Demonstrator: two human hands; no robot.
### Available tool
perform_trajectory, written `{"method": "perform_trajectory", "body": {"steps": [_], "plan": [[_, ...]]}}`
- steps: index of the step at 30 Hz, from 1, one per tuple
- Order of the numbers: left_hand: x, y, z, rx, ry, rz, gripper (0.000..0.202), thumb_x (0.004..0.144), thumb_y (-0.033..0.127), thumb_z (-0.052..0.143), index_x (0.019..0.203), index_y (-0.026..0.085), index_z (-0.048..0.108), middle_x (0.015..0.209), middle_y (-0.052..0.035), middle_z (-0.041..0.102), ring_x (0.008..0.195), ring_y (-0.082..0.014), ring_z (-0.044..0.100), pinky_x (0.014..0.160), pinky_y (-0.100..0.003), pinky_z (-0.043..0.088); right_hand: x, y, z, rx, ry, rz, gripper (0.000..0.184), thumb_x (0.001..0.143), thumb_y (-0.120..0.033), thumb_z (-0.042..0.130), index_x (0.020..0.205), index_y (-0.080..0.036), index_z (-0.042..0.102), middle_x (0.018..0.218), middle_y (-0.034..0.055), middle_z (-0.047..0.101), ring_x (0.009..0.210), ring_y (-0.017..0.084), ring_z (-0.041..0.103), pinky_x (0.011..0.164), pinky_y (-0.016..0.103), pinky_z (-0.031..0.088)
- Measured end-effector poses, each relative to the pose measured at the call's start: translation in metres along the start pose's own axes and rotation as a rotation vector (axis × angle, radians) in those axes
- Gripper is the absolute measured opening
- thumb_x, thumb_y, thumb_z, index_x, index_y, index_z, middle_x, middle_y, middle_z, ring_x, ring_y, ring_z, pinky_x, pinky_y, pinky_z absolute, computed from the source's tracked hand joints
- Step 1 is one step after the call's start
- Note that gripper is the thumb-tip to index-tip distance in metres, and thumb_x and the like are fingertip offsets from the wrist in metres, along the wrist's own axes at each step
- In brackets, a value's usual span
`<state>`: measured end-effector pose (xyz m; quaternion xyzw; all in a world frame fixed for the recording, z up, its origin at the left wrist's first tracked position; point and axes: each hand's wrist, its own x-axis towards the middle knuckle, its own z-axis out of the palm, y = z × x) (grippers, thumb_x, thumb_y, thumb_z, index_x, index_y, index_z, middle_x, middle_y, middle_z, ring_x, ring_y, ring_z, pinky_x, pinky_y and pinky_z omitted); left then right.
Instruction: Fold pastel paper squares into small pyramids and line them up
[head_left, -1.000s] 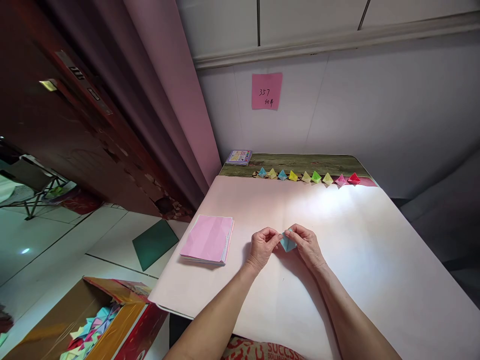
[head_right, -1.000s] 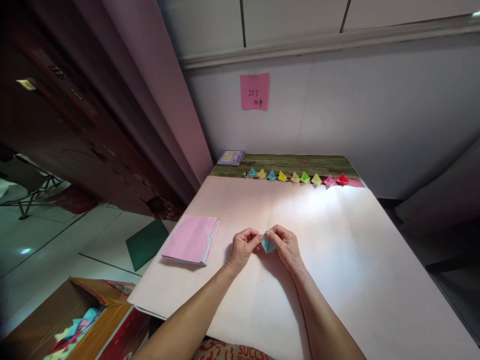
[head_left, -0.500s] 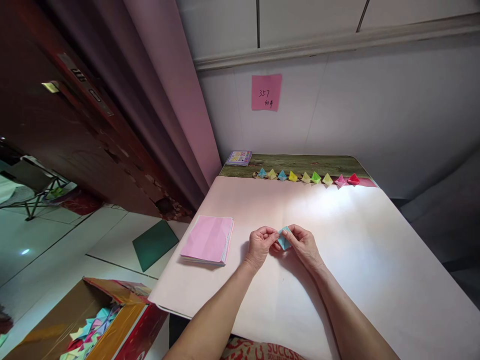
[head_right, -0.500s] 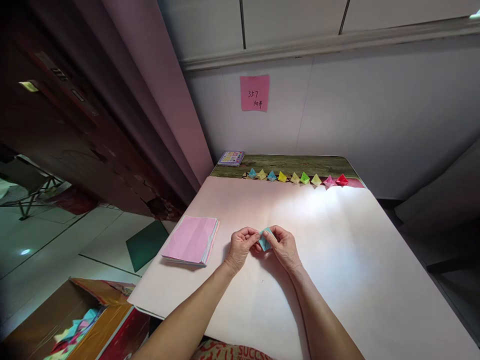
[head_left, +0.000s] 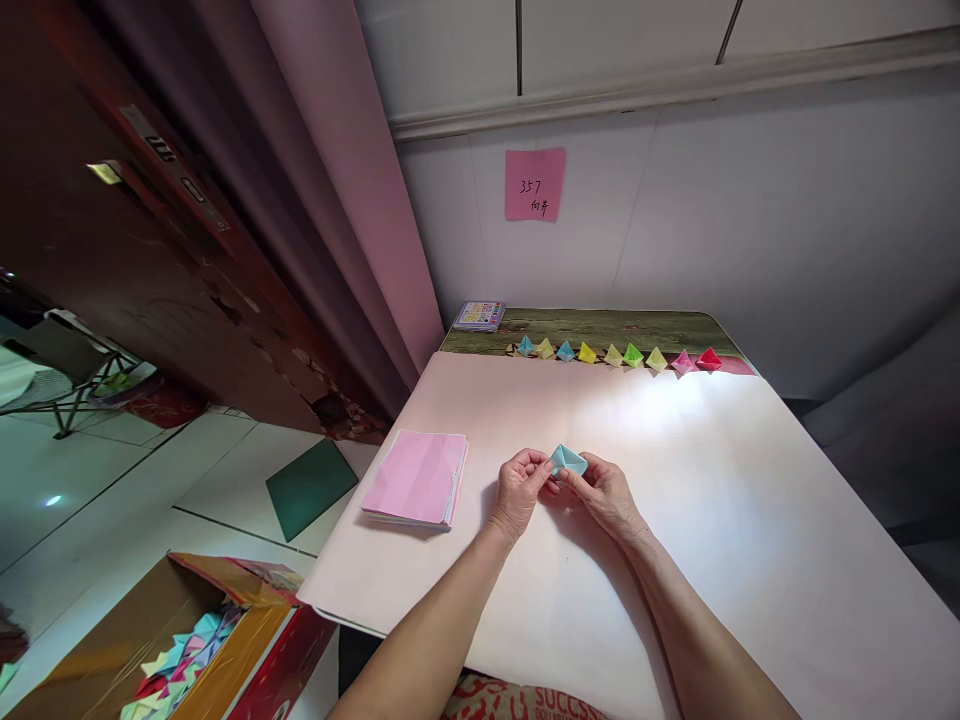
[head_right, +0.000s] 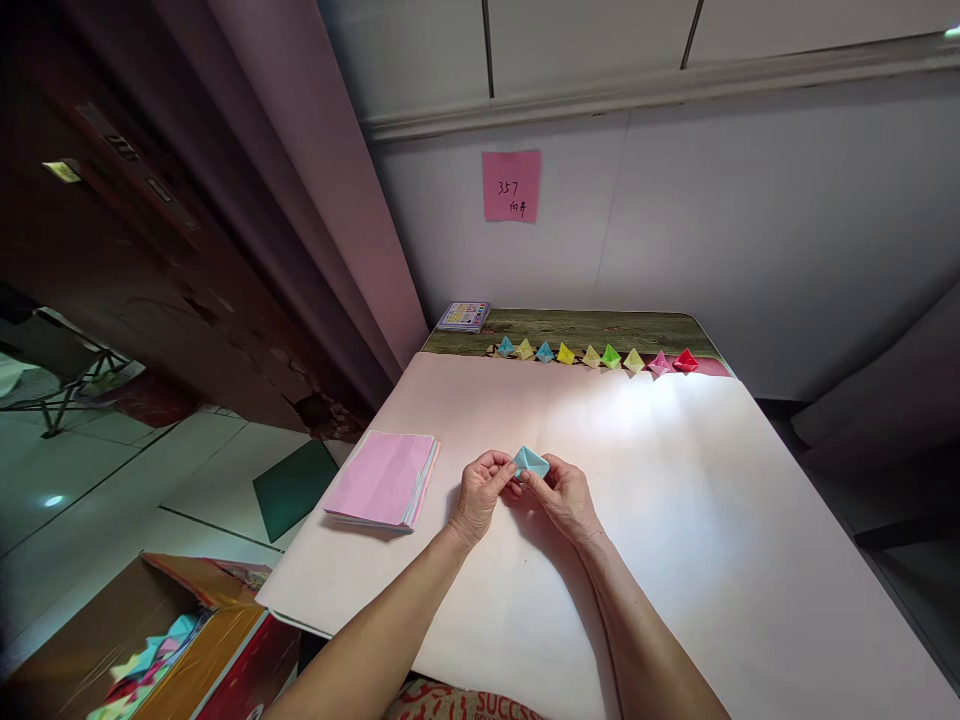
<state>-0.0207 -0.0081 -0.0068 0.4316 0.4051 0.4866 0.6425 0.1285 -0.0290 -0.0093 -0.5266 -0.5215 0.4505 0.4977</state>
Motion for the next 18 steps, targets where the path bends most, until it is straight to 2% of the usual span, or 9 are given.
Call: {"method": "perform_trajectory", "body": {"steps": [3,7,13,16,18], "plan": [[0.0002,0.0000,0.0000,-0.021,0.002,0.033,0.027,0.075,0.038,0.074,0.082,0.016,0.061,0.059,0.0008,0.064,0.052,-0.0126,0.061,0.057,-0.024,0.049,-0.0006,-0.0035,0.0006,0.054,-0.018,0.022,0.042,0.074,-0.055,0.071,0.065,-0.019,0.053,0.055,-0.0022,0.051,0.051,0.012,0.043,0.047,0.023,0.033],[0.0011,0.0006,-0.0003,-0.095,0.047,0.072,0.023,0.077,0.035,0.072,0.084,0.017,0.060,0.066,0.0009,0.064,0.059,-0.0123,0.063,0.063,-0.024,0.049,-0.0018,-0.0086,0.0021,0.175,-0.075,0.076,0.039,0.073,-0.055,0.073,0.079,-0.018,0.060,0.064,0.0005,0.061,0.055,0.014,0.053,0.051,0.025,0.043],[-0.0011,0.0032,-0.0006,-0.005,-0.014,0.096,0.020,0.076,0.032,0.072,0.082,0.015,0.063,0.074,-0.0003,0.063,0.065,-0.0110,0.060,0.066,-0.023,0.048,-0.0022,-0.0078,0.0016,0.163,0.024,0.040,0.034,0.078,-0.049,0.071,0.076,-0.016,0.063,0.064,0.0007,0.061,0.055,0.012,0.052,0.054,0.024,0.042],[-0.0032,0.0032,0.0007,0.056,-0.070,0.081,0.019,0.075,0.031,0.072,0.081,0.015,0.063,0.071,0.0003,0.062,0.062,-0.0105,0.058,0.061,-0.022,0.048,-0.0006,-0.0066,-0.0003,0.164,0.076,0.041,0.034,0.077,-0.049,0.071,0.082,-0.016,0.067,0.064,-0.0004,0.059,0.053,0.011,0.048,0.052,0.023,0.040],[-0.0039,0.0021,0.0018,0.092,-0.066,0.061,0.019,0.075,0.032,0.071,0.079,0.016,0.062,0.066,0.0012,0.060,0.059,-0.0104,0.057,0.055,-0.021,0.047,0.0006,-0.0065,-0.0017,0.151,0.086,0.042,0.035,0.077,-0.050,0.071,0.085,-0.016,0.068,0.061,-0.0016,0.057,0.051,0.010,0.046,0.050,0.023,0.038]]}}
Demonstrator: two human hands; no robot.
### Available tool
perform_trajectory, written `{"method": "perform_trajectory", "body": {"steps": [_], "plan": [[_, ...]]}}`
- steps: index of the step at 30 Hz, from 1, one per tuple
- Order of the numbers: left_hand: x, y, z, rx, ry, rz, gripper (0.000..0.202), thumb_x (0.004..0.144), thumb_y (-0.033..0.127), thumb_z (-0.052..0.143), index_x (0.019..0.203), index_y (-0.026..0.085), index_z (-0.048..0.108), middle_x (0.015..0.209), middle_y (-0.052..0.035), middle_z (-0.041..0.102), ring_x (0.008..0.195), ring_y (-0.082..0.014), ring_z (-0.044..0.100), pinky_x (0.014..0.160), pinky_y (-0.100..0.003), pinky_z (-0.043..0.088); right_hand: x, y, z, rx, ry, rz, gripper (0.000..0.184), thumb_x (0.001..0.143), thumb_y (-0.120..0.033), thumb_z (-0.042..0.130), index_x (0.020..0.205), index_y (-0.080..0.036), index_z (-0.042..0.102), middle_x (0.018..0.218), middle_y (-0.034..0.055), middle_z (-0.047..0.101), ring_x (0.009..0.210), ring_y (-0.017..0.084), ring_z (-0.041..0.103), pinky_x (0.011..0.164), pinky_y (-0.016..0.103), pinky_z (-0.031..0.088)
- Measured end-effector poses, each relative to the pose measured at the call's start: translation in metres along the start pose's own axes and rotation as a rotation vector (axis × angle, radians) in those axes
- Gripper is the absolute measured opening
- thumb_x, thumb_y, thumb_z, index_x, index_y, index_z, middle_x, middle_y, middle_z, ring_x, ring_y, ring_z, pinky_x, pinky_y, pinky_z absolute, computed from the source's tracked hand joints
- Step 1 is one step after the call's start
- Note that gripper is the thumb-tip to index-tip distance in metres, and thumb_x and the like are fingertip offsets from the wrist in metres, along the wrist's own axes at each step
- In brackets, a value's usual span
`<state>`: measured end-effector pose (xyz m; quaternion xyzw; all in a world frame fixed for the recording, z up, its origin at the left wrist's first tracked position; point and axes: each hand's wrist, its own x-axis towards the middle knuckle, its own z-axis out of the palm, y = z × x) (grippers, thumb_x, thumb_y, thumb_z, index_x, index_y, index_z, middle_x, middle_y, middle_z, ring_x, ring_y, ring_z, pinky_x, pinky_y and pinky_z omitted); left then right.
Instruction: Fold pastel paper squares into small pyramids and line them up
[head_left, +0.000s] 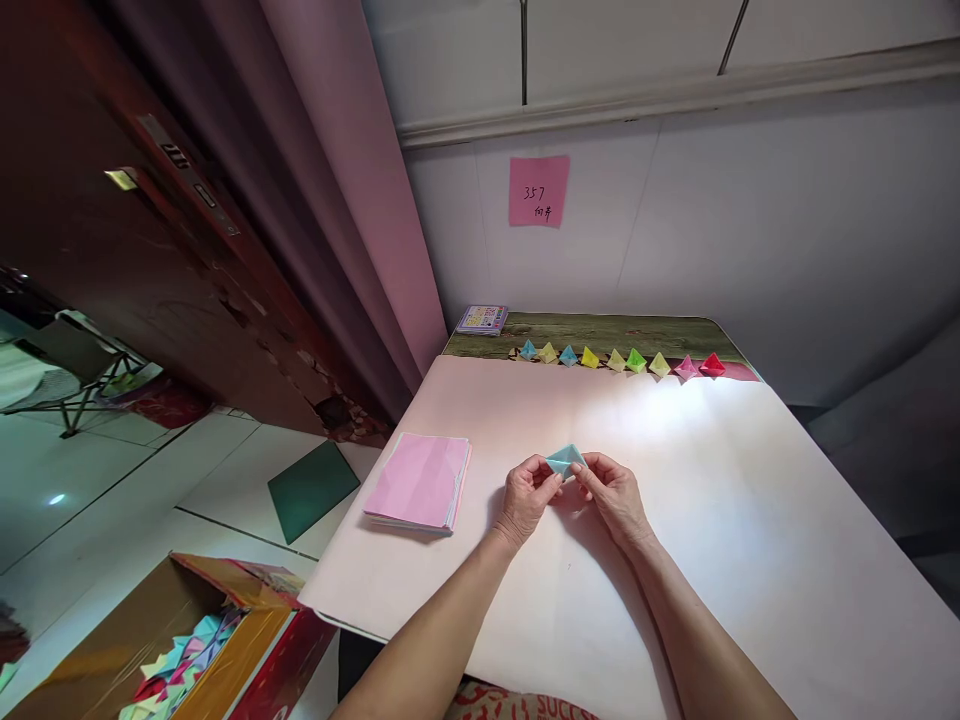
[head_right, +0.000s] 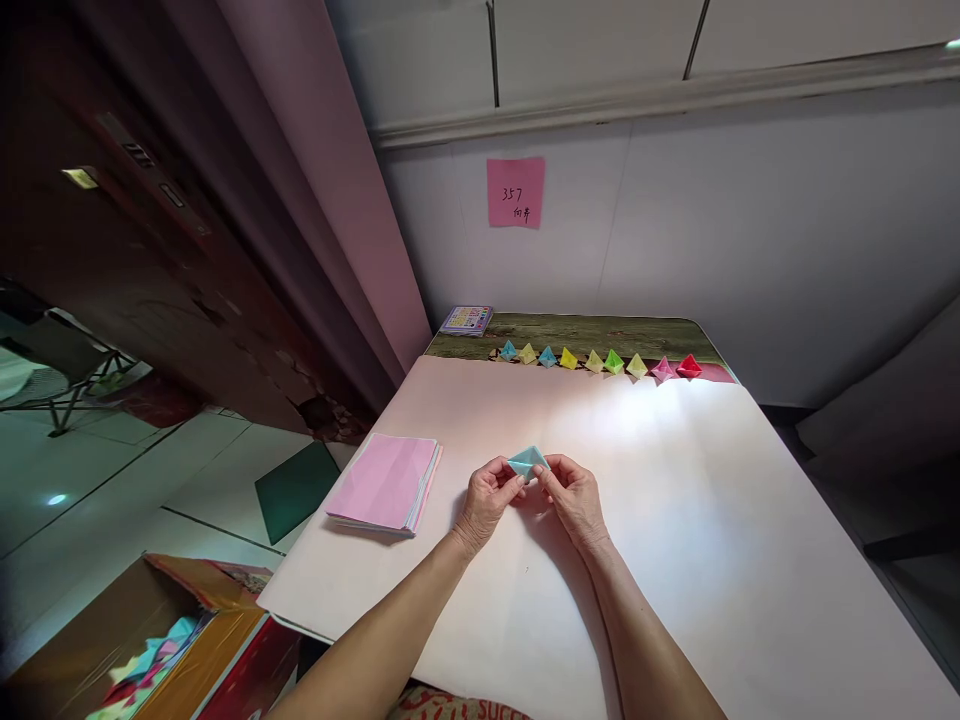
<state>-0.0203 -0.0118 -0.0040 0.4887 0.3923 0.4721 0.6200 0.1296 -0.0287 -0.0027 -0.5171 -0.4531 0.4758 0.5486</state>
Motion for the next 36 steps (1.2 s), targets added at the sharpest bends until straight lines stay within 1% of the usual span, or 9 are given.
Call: {"method": "perform_trajectory", "body": {"steps": [5,8,13,16,19,21,25,29,36], "plan": [[0.0004,-0.0046,0.0018,0.074,0.069,-0.028,0.024,0.074,0.036,0.071,0.082,0.015,0.064,0.056,0.0031,0.057,0.041,-0.0069,0.049,0.037,-0.016,0.033,0.0009,-0.0020,-0.0028,-0.071,-0.014,-0.024,0.038,0.079,-0.053,0.067,0.085,-0.016,0.068,0.053,-0.0034,0.052,0.048,0.011,0.046,0.046,0.023,0.037],[0.0009,-0.0062,0.0011,0.046,0.108,-0.048,0.030,0.073,0.039,0.073,0.088,0.015,0.064,0.050,0.0054,0.056,0.033,-0.0049,0.042,0.032,-0.016,0.028,-0.0003,-0.0023,-0.0036,-0.109,-0.016,-0.046,0.038,0.081,-0.053,0.065,0.084,-0.016,0.068,0.051,-0.0036,0.052,0.046,0.011,0.046,0.045,0.023,0.036],[0.0019,-0.0043,-0.0009,-0.095,0.139,-0.047,0.035,0.072,0.040,0.074,0.092,0.014,0.064,0.062,-0.0018,0.068,0.042,-0.0109,0.058,0.032,-0.016,0.034,-0.0025,0.0010,-0.0019,-0.222,0.020,-0.100,0.034,0.082,-0.050,0.065,0.084,-0.016,0.071,0.055,-0.0002,0.060,0.051,0.013,0.053,0.051,0.024,0.043],[0.0020,-0.0013,-0.0011,-0.127,0.116,-0.059,0.035,0.073,0.041,0.075,0.093,0.013,0.065,0.066,-0.0050,0.071,0.047,-0.0141,0.064,0.038,-0.020,0.044,-0.0027,0.0018,0.0003,-0.123,0.040,-0.061,0.035,0.079,-0.049,0.068,0.088,-0.016,0.073,0.067,0.0043,0.068,0.057,0.016,0.059,0.056,0.027,0.049],[0.0024,0.0014,-0.0015,-0.176,0.102,-0.032,0.033,0.074,0.040,0.074,0.091,0.013,0.067,0.073,-0.0073,0.074,0.059,-0.0177,0.070,0.056,-0.027,0.056,-0.0028,-0.0009,0.0022,0.002,0.007,-0.025,0.034,0.076,-0.047,0.073,0.091,-0.017,0.074,0.075,0.0060,0.072,0.062,0.017,0.063,0.062,0.029,0.052],[0.0029,0.0017,-0.0020,-0.216,0.099,-0.015,0.030,0.073,0.037,0.075,0.090,0.014,0.068,0.076,-0.0072,0.074,0.064,-0.0190,0.071,0.064,-0.031,0.059,-0.0027,-0.0036,0.0026,0.050,-0.023,-0.026,0.031,0.074,-0.045,0.075,0.090,-0.018,0.074,0.078,0.0063,0.073,0.069,0.019,0.066,0.068,0.031,0.054],[0.0033,-0.0010,-0.0032,-0.254,0.089,0.014,0.027,0.070,0.031,0.079,0.088,0.014,0.069,0.076,-0.0058,0.074,0.069,-0.0195,0.072,0.071,-0.033,0.059,-0.0027,-0.0055,0.0013,0.136,-0.089,-0.024,0.028,0.071,-0.042,0.079,0.089,-0.020,0.073,0.085,0.0064,0.075,0.080,0.023,0.070,0.079,0.037,0.055],[0.0023,-0.0027,-0.0041,-0.245,0.084,0.009,0.029,0.066,0.029,0.082,0.087,0.014,0.069,0.077,-0.0054,0.074,0.068,-0.0191,0.071,0.074,-0.034,0.059,-0.0024,-0.0037,-0.0010,0.098,-0.091,-0.041,0.027,0.073,-0.041,0.078,0.087,-0.019,0.073,0.082,0.0068,0.074,0.078,0.023,0.069,0.079,0.038,0.054],[0.0015,-0.0001,-0.0015,-0.177,0.099,0.028,0.023,0.072,0.036,0.077,0.076,0.015,0.068,0.069,-0.0048,0.073,0.065,-0.0199,0.071,0.071,-0.034,0.058,-0.0015,-0.0002,0.0001,-0.036,-0.028,-0.076,0.032,0.078,-0.049,0.072,0.076,-0.017,0.071,0.068,0.0049,0.069,0.067,0.019,0.063,0.067,0.030,0.050]]}}
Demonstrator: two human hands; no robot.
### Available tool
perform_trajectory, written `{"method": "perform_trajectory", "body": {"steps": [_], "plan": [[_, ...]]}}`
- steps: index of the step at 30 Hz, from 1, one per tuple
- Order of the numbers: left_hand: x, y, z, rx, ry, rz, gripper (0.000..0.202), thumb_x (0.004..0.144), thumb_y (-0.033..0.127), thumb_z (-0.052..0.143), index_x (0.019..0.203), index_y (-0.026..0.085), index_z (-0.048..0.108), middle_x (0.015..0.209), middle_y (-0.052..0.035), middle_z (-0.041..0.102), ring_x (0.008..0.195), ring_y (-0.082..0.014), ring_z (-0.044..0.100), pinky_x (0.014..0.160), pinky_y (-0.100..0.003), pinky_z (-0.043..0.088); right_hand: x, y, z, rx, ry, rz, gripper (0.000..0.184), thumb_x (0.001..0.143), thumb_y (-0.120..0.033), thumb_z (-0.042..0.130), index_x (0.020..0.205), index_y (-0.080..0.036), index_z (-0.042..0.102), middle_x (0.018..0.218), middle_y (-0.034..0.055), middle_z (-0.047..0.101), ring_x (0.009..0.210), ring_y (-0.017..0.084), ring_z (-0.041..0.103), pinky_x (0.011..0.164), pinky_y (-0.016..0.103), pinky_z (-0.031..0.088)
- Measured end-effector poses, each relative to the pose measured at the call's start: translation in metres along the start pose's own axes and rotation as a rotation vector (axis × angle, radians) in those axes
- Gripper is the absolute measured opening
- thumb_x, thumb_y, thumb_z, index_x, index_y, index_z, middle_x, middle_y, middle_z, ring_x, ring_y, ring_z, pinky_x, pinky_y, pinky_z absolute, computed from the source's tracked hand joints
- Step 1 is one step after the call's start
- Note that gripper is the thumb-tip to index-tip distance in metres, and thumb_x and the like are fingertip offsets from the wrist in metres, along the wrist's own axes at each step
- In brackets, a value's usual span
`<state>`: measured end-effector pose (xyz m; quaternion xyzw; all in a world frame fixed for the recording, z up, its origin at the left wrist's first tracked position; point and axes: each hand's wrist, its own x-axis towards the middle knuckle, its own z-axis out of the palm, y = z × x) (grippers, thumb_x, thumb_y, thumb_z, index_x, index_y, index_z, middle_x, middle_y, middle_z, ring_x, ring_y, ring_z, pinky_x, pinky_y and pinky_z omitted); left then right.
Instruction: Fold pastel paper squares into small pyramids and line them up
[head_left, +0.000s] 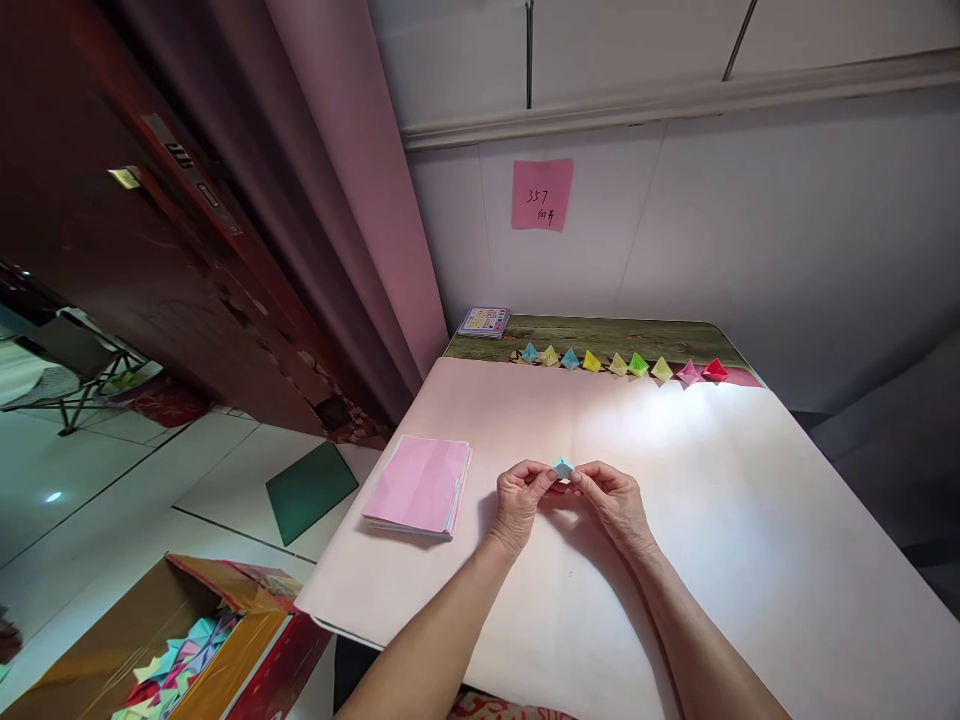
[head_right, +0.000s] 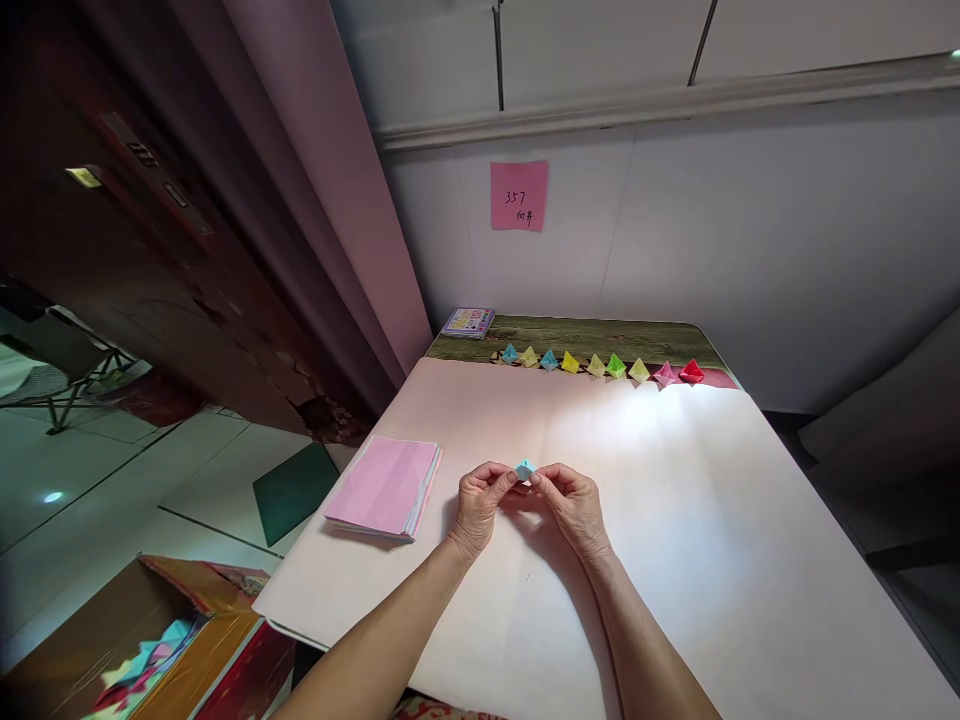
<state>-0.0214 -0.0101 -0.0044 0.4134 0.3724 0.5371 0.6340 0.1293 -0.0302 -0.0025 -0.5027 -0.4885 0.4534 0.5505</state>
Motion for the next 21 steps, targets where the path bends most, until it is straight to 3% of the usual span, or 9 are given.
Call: {"method": "perform_trajectory", "body": {"steps": [7,12,21], "plan": [[-0.001,0.000,0.005,0.087,0.068,-0.009,0.030,0.073,0.044,0.075,0.075,0.016,0.066,0.062,-0.0043,0.071,0.059,-0.0189,0.070,0.066,-0.031,0.058,-0.003,0.002,0.011,-0.097,0.118,-0.025,0.040,0.079,-0.056,0.066,0.077,-0.016,0.069,0.067,0.0054,0.068,0.060,0.017,0.061,0.060,0.028,0.048],[0.001,-0.002,0.003,0.074,0.066,-0.030,0.034,0.071,0.046,0.076,0.077,0.015,0.066,0.065,-0.0053,0.072,0.059,-0.0192,0.070,0.066,-0.032,0.058,-0.003,0.002,0.015,-0.011,0.156,-0.035,0.037,0.076,-0.053,0.071,0.086,-0.018,0.064,0.071,0.0034,0.068,0.059,0.016,0.062,0.059,0.028,0.050],[0.001,0.001,0.003,0.049,0.064,-0.002,0.033,0.073,0.042,0.076,0.085,0.015,0.063,0.070,-0.0045,0.072,0.059,-0.0169,0.069,0.062,-0.028,0.056,-0.005,-0.002,0.011,-0.098,0.095,-0.026,0.036,0.081,-0.053,0.065,0.076,-0.018,0.065,0.068,0.0042,0.068,0.063,0.018,0.063,0.063,0.028,0.049]]}}
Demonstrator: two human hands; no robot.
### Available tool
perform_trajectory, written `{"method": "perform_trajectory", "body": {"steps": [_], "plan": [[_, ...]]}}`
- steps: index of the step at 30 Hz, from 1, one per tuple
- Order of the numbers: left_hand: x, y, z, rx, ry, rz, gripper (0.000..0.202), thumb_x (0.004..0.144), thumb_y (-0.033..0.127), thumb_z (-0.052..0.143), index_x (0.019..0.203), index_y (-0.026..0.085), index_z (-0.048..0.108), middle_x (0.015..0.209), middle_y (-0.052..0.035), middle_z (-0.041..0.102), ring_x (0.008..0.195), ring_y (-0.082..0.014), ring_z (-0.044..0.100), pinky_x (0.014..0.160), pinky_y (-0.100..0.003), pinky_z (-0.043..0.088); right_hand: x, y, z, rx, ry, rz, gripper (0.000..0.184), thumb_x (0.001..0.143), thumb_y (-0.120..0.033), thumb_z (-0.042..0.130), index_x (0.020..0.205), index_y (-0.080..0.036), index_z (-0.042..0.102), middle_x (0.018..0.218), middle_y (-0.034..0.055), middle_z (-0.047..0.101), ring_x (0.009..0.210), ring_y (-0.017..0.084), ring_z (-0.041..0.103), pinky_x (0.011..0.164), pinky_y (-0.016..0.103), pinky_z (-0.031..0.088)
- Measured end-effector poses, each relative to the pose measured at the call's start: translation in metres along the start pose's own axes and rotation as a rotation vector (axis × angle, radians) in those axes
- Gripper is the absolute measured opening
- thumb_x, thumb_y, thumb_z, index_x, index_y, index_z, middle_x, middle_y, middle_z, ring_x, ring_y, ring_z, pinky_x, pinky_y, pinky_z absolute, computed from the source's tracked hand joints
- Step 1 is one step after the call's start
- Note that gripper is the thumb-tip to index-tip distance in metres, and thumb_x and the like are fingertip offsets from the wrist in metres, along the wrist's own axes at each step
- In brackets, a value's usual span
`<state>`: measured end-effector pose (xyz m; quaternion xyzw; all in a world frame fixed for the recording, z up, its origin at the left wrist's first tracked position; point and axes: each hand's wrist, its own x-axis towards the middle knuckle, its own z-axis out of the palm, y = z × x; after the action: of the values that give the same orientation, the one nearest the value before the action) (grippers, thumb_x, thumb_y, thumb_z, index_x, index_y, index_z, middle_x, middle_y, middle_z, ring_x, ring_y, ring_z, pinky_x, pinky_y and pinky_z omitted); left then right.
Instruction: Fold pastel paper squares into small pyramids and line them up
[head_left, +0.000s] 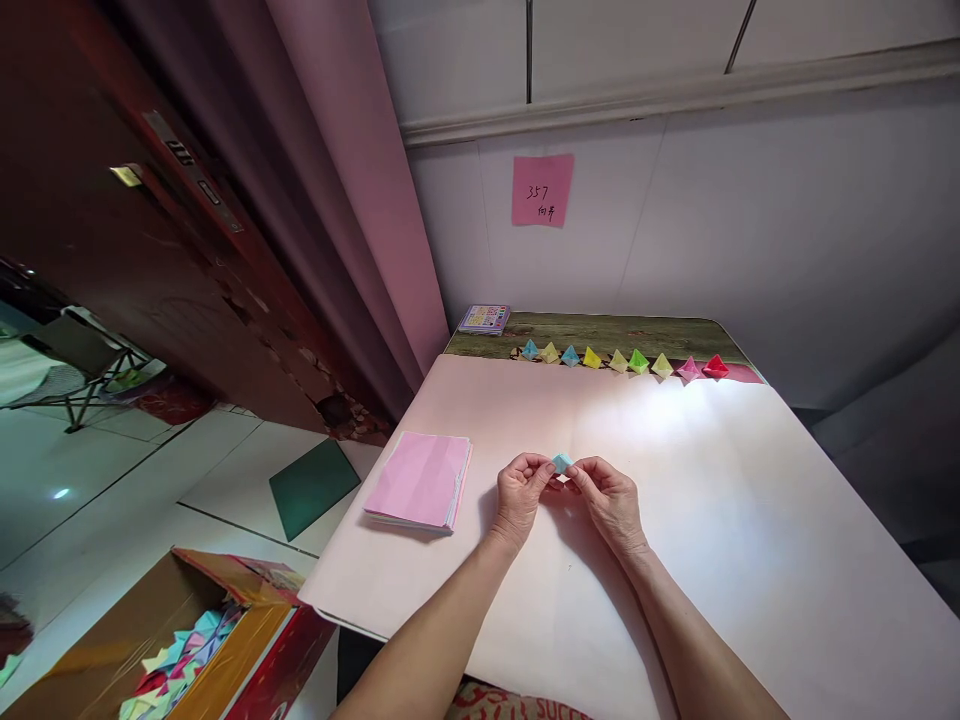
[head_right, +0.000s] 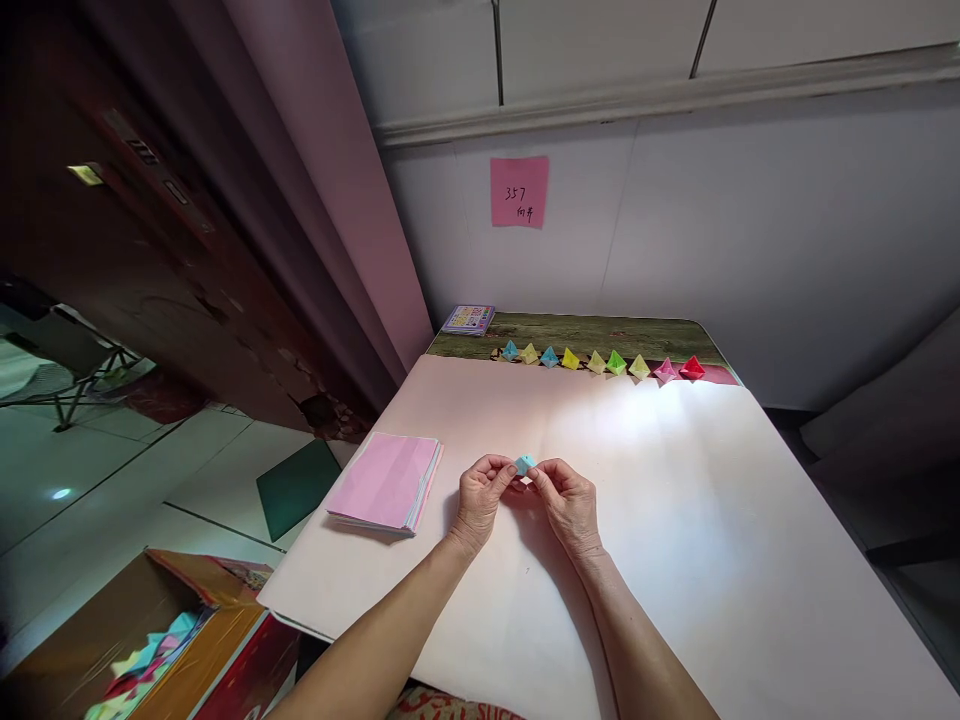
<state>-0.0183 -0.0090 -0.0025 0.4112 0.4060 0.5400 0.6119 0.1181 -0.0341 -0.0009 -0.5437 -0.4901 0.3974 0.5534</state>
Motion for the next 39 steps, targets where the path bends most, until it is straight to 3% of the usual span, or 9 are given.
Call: {"method": "perform_trajectory", "body": {"steps": [4,9,15,20,26,31,36,39], "plan": [[-0.0003,0.0016,-0.0008,-0.010,-0.014,-0.004,0.041,0.074,0.039,0.076,0.103,0.016,0.059,0.071,-0.0032,0.073,0.060,-0.0164,0.069,0.065,-0.029,0.055,0.0000,-0.0017,-0.0023,-0.014,-0.035,0.002,0.036,0.084,-0.053,0.061,0.077,-0.018,0.065,0.068,0.0032,0.067,0.065,0.018,0.063,0.064,0.027,0.048],[-0.0005,0.0040,0.0001,0.037,-0.050,-0.077,0.039,0.071,0.044,0.078,0.091,0.013,0.063,0.071,-0.0066,0.073,0.060,-0.0183,0.070,0.062,-0.029,0.055,0.0016,-0.0004,-0.0041,-0.085,-0.016,-0.052,0.035,0.086,-0.051,0.059,0.073,-0.019,0.059,0.062,-0.0001,0.061,0.058,0.014,0.056,0.055,0.024,0.043],[-0.0003,0.0037,0.0010,0.008,-0.046,-0.077,0.040,0.069,0.043,0.079,0.090,0.013,0.064,0.071,-0.0073,0.074,0.060,-0.0190,0.070,0.065,-0.031,0.057,0.0032,0.0060,-0.0025,-0.018,0.037,-0.047,0.038,0.080,-0.049,0.068,0.101,-0.019,0.059,0.074,0.0045,0.071,0.061,0.017,0.064,0.063,0.030,0.052],[-0.0005,0.0029,0.0007,0.002,-0.050,-0.069,0.041,0.071,0.044,0.078,0.092,0.012,0.065,0.073,-0.0079,0.074,0.060,-0.0188,0.070,0.062,-0.030,0.057,0.0018,0.0068,-0.0009,-0.012,0.058,-0.046,0.036,0.080,-0.051,0.067,0.093,-0.017,0.068,0.084,0.0089,0.074,0.067,0.020,0.067,0.067,0.033,0.055],[-0.0026,0.0050,0.0004,0.021,-0.051,-0.067,0.038,0.072,0.044,0.077,0.090,0.013,0.065,0.074,-0.0084,0.074,0.060,-0.0194,0.070,0.059,-0.029,0.057,-0.0012,0.0019,-0.0018,-0.074,0.093,-0.095,0.033,0.082,-0.049,0.066,0.090,-0.018,0.074,0.081,0.0077,0.075,0.065,0.020,0.067,0.066,0.034,0.055],[-0.0021,0.0016,-0.0009,0.008,-0.027,-0.070,0.033,0.070,0.042,0.078,0.083,0.015,0.064,0.068,-0.0050,0.072,0.057,-0.0180,0.069,0.059,-0.028,0.057,-0.0017,0.0030,-0.0027,-0.120,0.080,-0.135,0.028,0.083,-0.046,0.065,0.083,-0.019,0.073,0.076,0.0064,0.073,0.066,0.020,0.066,0.067,0.032,0.054],[-0.0012,-0.0011,-0.0015,0.002,-0.017,-0.082,0.031,0.067,0.039,0.080,0.079,0.015,0.065,0.064,-0.0027,0.070,0.053,-0.0158,0.067,0.057,-0.027,0.056,0.0006,0.0062,-0.0014,-0.079,0.062,-0.055,0.029,0.080,-0.046,0.066,0.079,-0.017,0.068,0.074,0.0066,0.071,0.065,0.019,0.064,0.063,0.029,0.052],[-0.0020,-0.0020,-0.0018,0.010,-0.018,-0.064,0.027,0.069,0.037,0.079,0.078,0.015,0.065,0.063,-0.0009,0.067,0.051,-0.0133,0.064,0.054,-0.024,0.053,0.0018,0.0057,-0.0023,-0.037,0.005,-0.013,0.030,0.080,-0.045,0.066,0.092,-0.017,0.066,0.074,0.0048,0.068,0.064,0.017,0.063,0.062,0.028,0.050]]}}
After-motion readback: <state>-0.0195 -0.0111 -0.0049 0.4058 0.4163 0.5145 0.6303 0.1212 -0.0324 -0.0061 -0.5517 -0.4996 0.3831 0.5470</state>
